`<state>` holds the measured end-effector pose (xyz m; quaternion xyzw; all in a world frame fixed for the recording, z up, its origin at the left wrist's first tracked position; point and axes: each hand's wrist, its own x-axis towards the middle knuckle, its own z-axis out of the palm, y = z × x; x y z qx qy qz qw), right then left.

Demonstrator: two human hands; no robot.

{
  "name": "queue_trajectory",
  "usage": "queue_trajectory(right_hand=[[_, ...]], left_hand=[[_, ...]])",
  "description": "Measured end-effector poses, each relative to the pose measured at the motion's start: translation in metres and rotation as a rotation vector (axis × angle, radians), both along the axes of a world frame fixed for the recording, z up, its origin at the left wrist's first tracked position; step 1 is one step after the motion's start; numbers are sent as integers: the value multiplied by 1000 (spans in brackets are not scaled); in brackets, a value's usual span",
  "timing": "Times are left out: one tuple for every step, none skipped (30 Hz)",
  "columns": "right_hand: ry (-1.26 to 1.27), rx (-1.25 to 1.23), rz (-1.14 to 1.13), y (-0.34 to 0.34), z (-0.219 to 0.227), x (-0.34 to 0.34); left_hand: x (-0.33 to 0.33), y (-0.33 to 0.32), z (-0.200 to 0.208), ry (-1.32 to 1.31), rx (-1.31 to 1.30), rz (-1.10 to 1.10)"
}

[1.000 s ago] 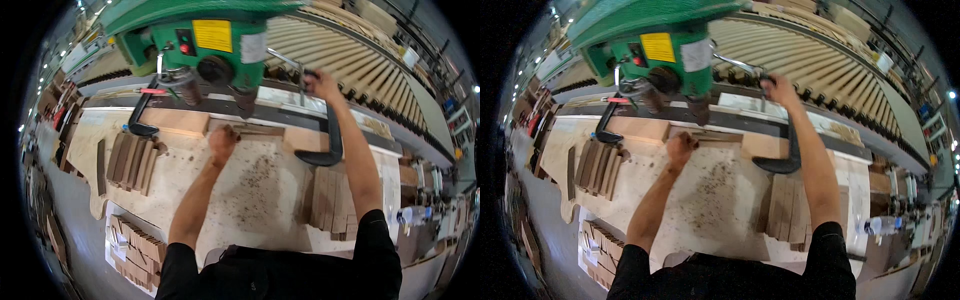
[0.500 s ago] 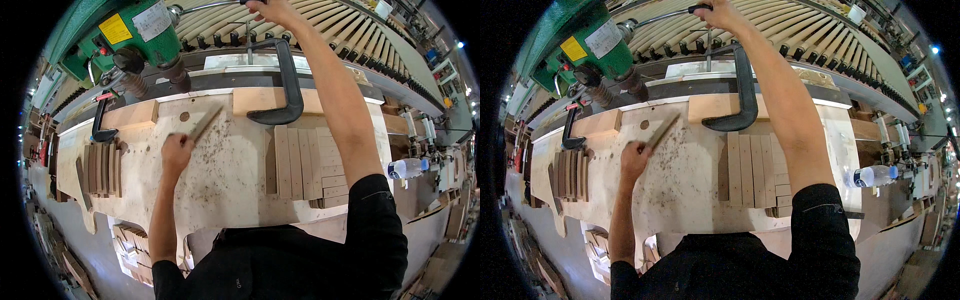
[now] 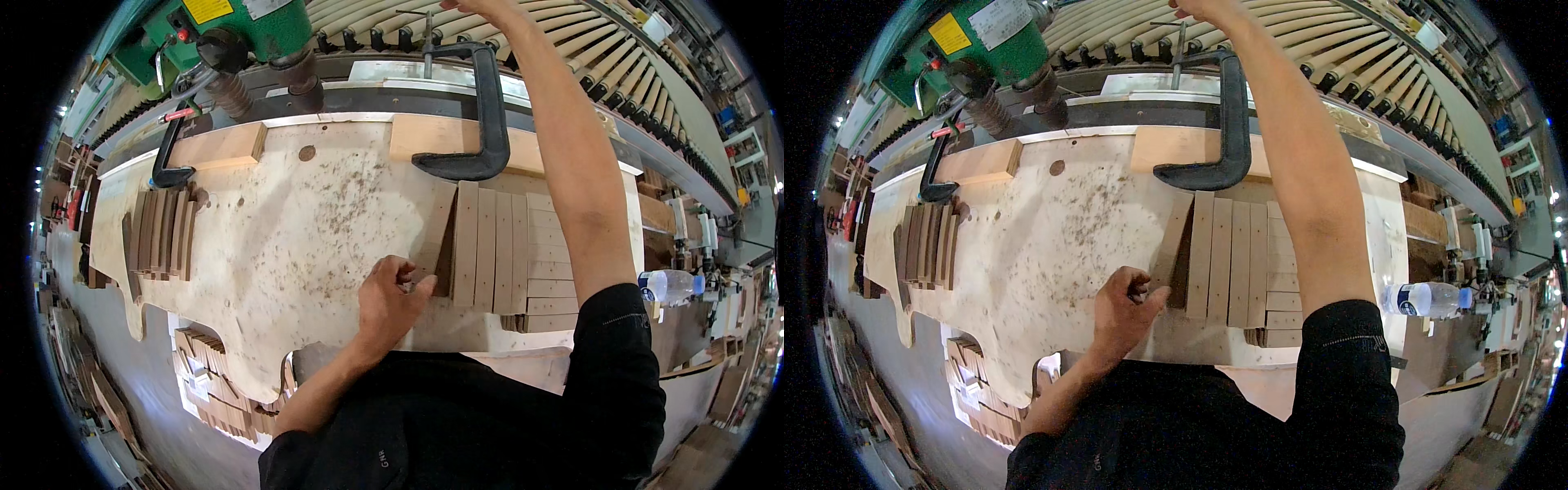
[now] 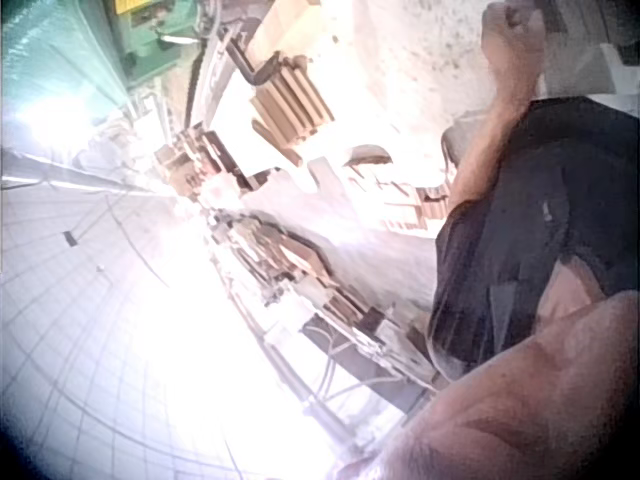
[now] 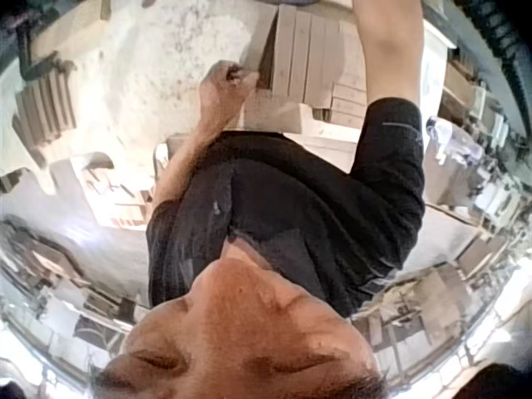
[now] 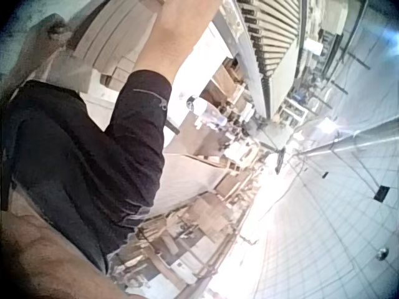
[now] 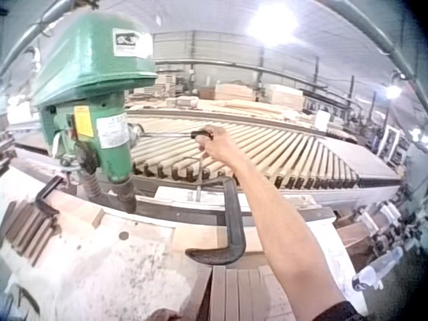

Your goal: The person operates a green drill press in a workshop, repeatedly drilling holes into small rectangular wooden blocks. They pick up each block from a stack, position it under the drill bit, lower the lever to drill, and then place the finished block onto a separate stack. The process is repeated continuously throughout the clip.

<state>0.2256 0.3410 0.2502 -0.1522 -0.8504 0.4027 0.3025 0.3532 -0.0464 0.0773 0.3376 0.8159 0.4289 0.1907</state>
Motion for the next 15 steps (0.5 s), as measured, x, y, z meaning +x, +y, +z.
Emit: queue_trajectory(right_hand=[[-11,-25,-16,-9,6,5],[-22,-49,-31,-16,10,6],[-38,15,-45,-14,9,4],[-32,42,-42,-6,7,2],[-27,55,8,3,-5,-8],[-19,77,49,21,-15,-13],[-14,85,72,38,-21,-12],[6,82,84,50,-26,-11],[-98,38,17,19,-15,-4],[-30,63,-9,29,-16,2],[-78,90,-58,16,-13,5],[-131,122,-112,1,-5,9],[-136,105,-120,-4,-5,6],[-143,93,-133,-9,-2,4],[-157,84,-154,-11,0,3]], left_hand=[[2,-1,-7,78,99,-70],[4,-1,-11,96,150,-94],[6,0,-14,114,202,-115],[7,3,-16,138,255,-147],[7,-1,-20,159,302,-145],[6,-3,-20,120,265,-119],[-5,-6,-15,77,215,-91],[-21,-14,-7,37,166,-57],[-46,-30,-7,208,145,-2],[-78,-44,-22,354,106,92],[-114,-68,-27,593,-6,154],[-153,-95,-35,781,-78,315],[-184,-119,-26,752,-207,481],[-223,-147,-28,809,-274,587],[-252,-170,-22,857,-380,624]])
